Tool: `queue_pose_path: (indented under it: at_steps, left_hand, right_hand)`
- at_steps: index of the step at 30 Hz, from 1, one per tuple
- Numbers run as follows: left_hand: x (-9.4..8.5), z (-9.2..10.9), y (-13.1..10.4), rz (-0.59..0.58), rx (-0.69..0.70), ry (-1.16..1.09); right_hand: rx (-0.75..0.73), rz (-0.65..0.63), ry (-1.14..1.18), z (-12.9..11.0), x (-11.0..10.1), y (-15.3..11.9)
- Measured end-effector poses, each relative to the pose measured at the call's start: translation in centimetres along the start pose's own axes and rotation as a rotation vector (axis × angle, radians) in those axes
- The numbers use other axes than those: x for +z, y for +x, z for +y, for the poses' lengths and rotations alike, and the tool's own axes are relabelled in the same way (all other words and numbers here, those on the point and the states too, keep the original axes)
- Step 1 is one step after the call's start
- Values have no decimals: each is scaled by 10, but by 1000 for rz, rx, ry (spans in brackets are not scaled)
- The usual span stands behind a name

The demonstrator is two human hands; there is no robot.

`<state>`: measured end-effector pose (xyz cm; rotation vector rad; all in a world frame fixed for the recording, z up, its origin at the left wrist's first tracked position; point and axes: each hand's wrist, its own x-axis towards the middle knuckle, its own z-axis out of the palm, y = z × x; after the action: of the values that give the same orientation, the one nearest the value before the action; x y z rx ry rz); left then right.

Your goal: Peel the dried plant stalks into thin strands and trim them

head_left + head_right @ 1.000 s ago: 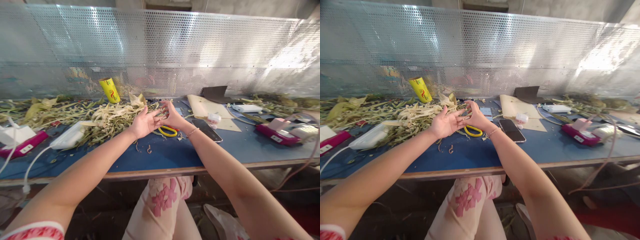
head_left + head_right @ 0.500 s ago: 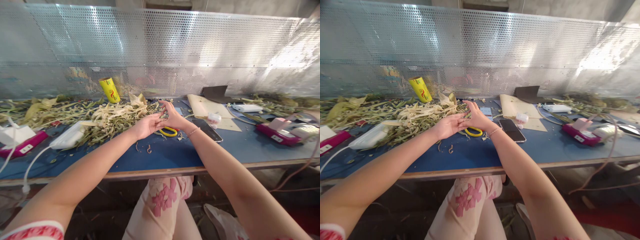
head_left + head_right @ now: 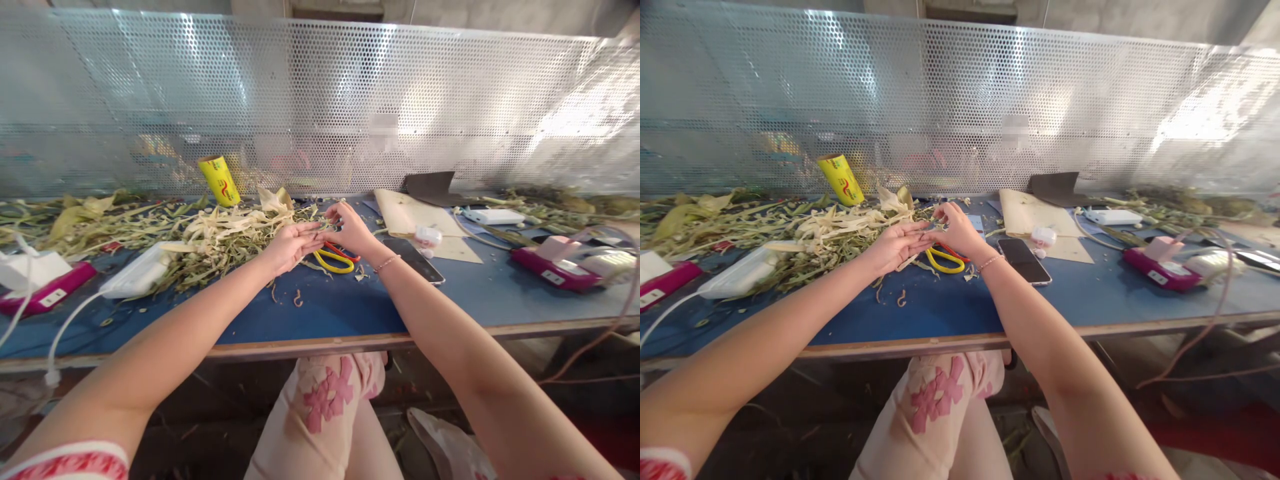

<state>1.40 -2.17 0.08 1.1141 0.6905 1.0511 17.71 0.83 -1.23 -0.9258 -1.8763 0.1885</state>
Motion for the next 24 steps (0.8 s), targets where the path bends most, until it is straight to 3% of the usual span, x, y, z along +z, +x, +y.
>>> queue_pose_path:
  at_steps: [7, 13, 24]
  left_hand:
    - [-1, 0, 0, 29, 52, -33]
    - [0, 1, 0, 73, 56, -89]
    - [-9, 2, 0, -118, -43, -289]
  right_hand:
    - [-22, 84, -82, -10, 0, 0]
    - [-16, 40, -67, -18, 5, -1]
    - [60, 66, -45, -15, 8, -2]
